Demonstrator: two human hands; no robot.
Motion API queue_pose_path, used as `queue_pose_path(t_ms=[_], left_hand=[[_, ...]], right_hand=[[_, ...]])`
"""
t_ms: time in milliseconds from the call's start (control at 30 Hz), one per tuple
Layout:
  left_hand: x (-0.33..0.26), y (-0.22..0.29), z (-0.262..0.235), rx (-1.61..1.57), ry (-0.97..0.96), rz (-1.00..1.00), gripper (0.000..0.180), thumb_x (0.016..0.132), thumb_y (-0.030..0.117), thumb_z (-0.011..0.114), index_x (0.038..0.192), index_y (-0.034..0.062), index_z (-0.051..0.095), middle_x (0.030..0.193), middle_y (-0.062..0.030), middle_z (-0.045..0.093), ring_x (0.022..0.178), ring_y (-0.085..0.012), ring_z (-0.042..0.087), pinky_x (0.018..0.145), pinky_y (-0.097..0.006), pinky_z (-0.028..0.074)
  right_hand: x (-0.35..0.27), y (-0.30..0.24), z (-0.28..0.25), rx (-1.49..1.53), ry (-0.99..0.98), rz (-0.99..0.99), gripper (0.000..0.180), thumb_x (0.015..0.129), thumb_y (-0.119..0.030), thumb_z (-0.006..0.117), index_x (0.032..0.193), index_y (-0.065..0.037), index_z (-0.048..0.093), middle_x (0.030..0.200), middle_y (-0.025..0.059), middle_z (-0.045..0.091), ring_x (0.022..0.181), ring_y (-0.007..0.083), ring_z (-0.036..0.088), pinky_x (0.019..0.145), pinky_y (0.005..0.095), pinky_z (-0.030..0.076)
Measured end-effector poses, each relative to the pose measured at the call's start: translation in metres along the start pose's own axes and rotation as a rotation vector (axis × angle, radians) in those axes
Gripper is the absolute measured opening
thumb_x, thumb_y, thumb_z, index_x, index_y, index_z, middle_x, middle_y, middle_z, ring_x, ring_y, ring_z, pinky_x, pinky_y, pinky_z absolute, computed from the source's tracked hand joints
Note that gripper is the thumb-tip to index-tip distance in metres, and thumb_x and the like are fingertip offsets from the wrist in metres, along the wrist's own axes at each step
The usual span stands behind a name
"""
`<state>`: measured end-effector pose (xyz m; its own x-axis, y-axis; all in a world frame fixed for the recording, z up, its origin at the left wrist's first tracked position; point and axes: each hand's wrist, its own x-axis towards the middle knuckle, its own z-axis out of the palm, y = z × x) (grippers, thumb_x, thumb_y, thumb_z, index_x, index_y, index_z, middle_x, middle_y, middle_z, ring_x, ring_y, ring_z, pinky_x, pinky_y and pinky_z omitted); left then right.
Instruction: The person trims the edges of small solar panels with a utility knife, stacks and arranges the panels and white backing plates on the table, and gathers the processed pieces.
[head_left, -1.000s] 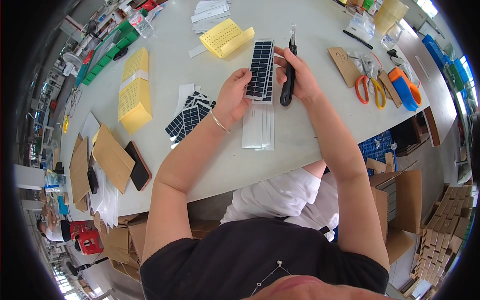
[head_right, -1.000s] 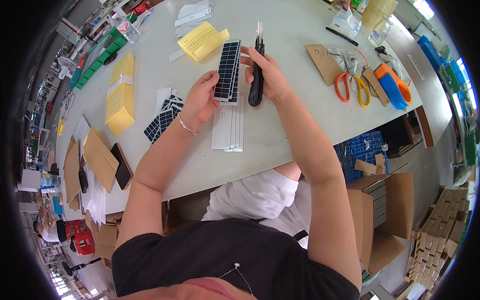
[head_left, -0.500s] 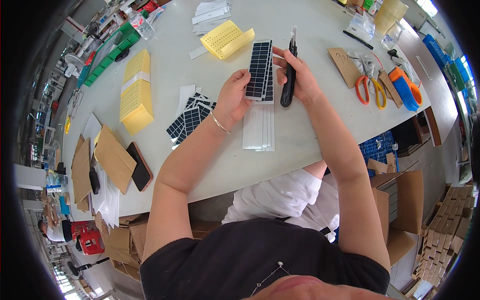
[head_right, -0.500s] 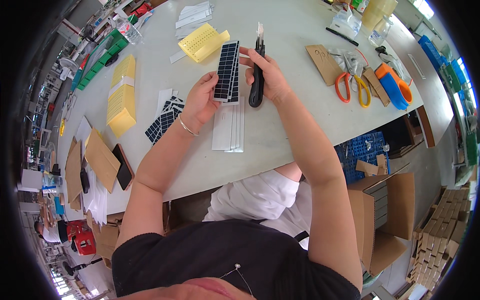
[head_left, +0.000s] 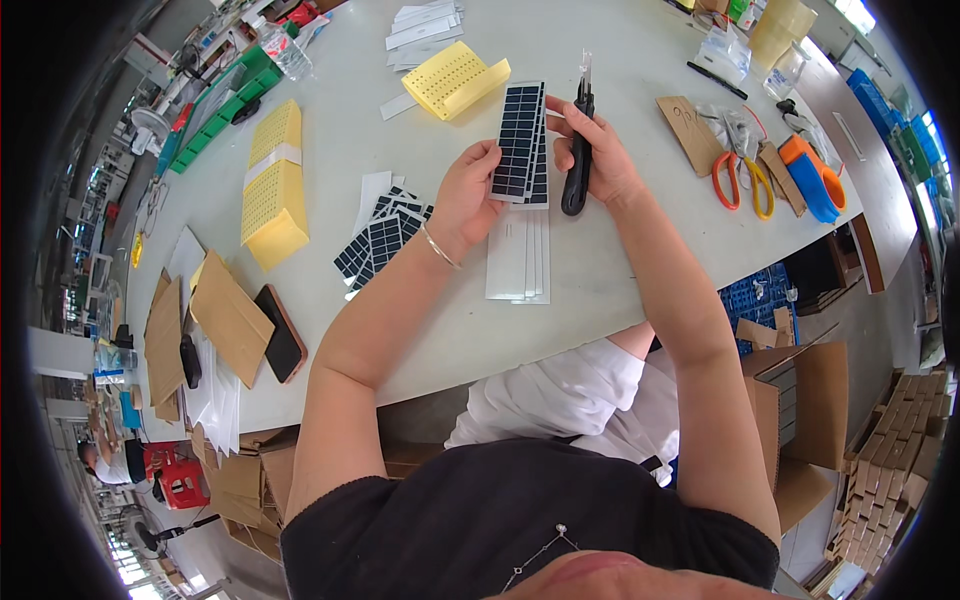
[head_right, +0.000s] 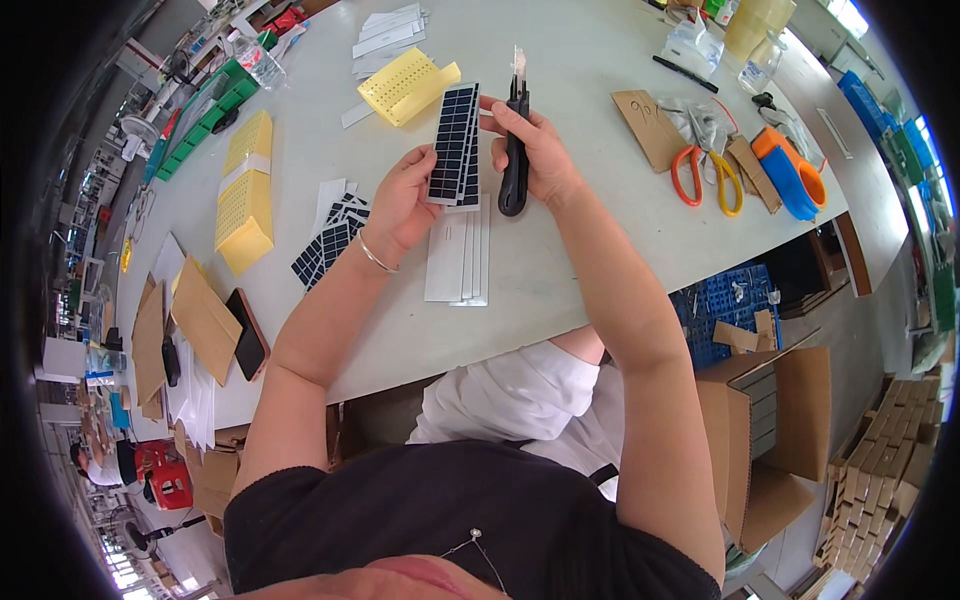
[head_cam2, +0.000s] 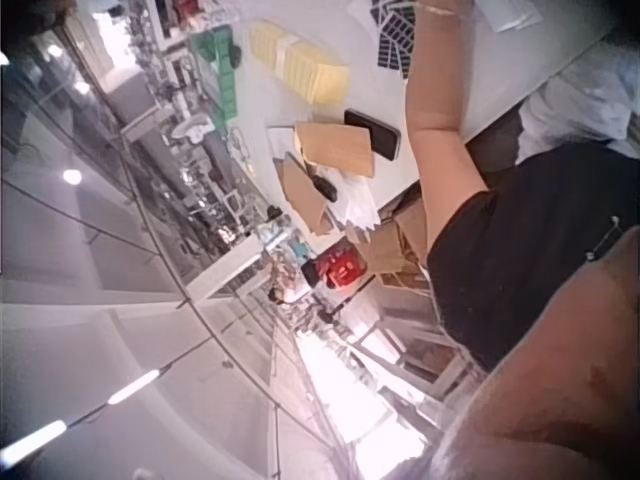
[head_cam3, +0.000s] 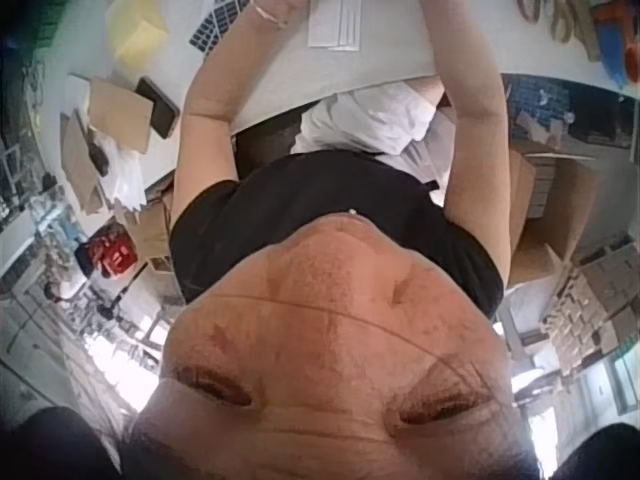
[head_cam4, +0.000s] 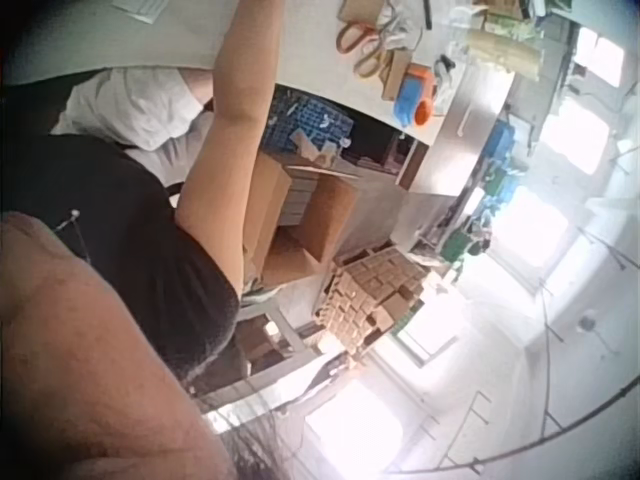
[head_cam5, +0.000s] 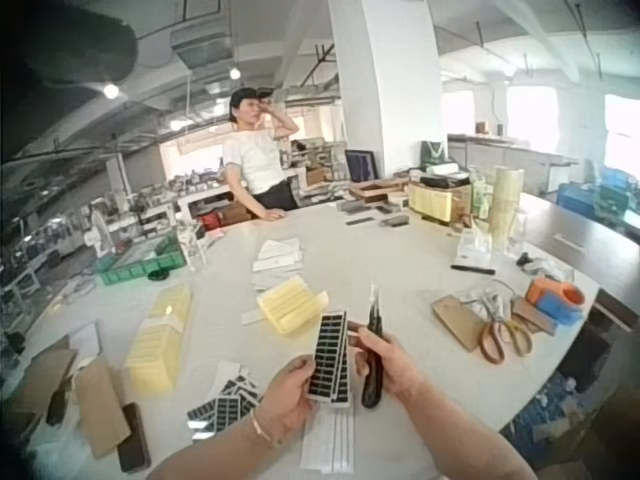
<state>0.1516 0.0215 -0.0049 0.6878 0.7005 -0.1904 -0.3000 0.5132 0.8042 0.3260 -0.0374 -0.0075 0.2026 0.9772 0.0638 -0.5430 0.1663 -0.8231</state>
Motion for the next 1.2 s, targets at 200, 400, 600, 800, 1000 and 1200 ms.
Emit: queue_pose_path(t_ms=[200, 400, 600, 800, 1000, 1200], left_hand=[[-0.0006, 0.0006, 0.0008, 0.011, -0.019, 0.002, 0.018, 0.094, 0.013, 0.039, 0.107, 0.003, 0.047, 0.098, -0.0056, 0.059, 0.087, -0.0138, 0.06, 0.076, -0.03, 0.051], [0.0002, -0.0002, -0.0015, 0.009, -0.017, 0.002, 0.023, 0.095, 0.016, 0.04, 0.112, 0.0021, 0.047, 0.1, -0.0045, 0.06, 0.087, -0.0129, 0.061, 0.077, -0.028, 0.052], [-0.0015, 0.0001, 0.0009, -0.009, -0.015, -0.001, 0.023, 0.095, 0.015, 0.04, 0.112, 0.0018, 0.047, 0.1, -0.0049, 0.06, 0.088, -0.0133, 0.061, 0.078, -0.029, 0.051], [0.0011, -0.0015, -0.003, -0.012, -0.015, 0.004, 0.022, 0.095, 0.015, 0.04, 0.111, 0.0015, 0.048, 0.099, -0.0053, 0.06, 0.088, -0.0134, 0.061, 0.079, -0.028, 0.051], [0.0027, -0.0016, -0.0028, -0.008, -0.025, 0.01, 0.023, 0.095, 0.015, 0.04, 0.111, 0.0011, 0.048, 0.1, -0.0055, 0.06, 0.088, -0.0133, 0.061, 0.079, -0.028, 0.051], [0.004, -0.0028, -0.0057, -0.015, -0.028, 0.005, 0.024, 0.095, 0.014, 0.04, 0.112, 0.0005, 0.048, 0.099, -0.0057, 0.061, 0.088, -0.0133, 0.061, 0.078, -0.027, 0.05]], right_hand=[[0.0016, 0.0019, -0.0024, 0.0, 0.015, -0.005, 0.055, 0.082, -0.031, 0.064, 0.122, 0.003, 0.047, 0.1, 0.0114, 0.056, 0.05, 0.0089, 0.048, 0.048, 0.0228, 0.043], [0.0022, 0.0025, -0.0019, 0.004, 0.018, -0.008, 0.056, 0.082, -0.031, 0.065, 0.122, 0.003, 0.047, 0.099, 0.0117, 0.055, 0.05, 0.0091, 0.049, 0.047, 0.0225, 0.043], [0.0025, 0.0033, -0.0039, 0.01, 0.025, -0.007, 0.056, 0.082, -0.03, 0.065, 0.121, 0.004, 0.046, 0.099, 0.0122, 0.055, 0.05, 0.0093, 0.049, 0.046, 0.0221, 0.043], [0.0027, 0.0028, -0.0027, 0.015, 0.032, -0.002, 0.055, 0.082, -0.03, 0.065, 0.121, 0.004, 0.046, 0.097, 0.0118, 0.056, 0.05, 0.0096, 0.05, 0.045, 0.0221, 0.042], [0.003, 0.0021, -0.003, 0.025, 0.036, -0.006, 0.054, 0.082, -0.029, 0.065, 0.121, 0.005, 0.047, 0.096, 0.0116, 0.057, 0.05, 0.0102, 0.05, 0.045, 0.0223, 0.042], [0.0028, 0.0025, -0.0037, 0.023, 0.034, -0.002, 0.053, 0.082, -0.028, 0.065, 0.12, 0.005, 0.047, 0.097, 0.0122, 0.057, 0.05, 0.0105, 0.05, 0.045, 0.0225, 0.042]])
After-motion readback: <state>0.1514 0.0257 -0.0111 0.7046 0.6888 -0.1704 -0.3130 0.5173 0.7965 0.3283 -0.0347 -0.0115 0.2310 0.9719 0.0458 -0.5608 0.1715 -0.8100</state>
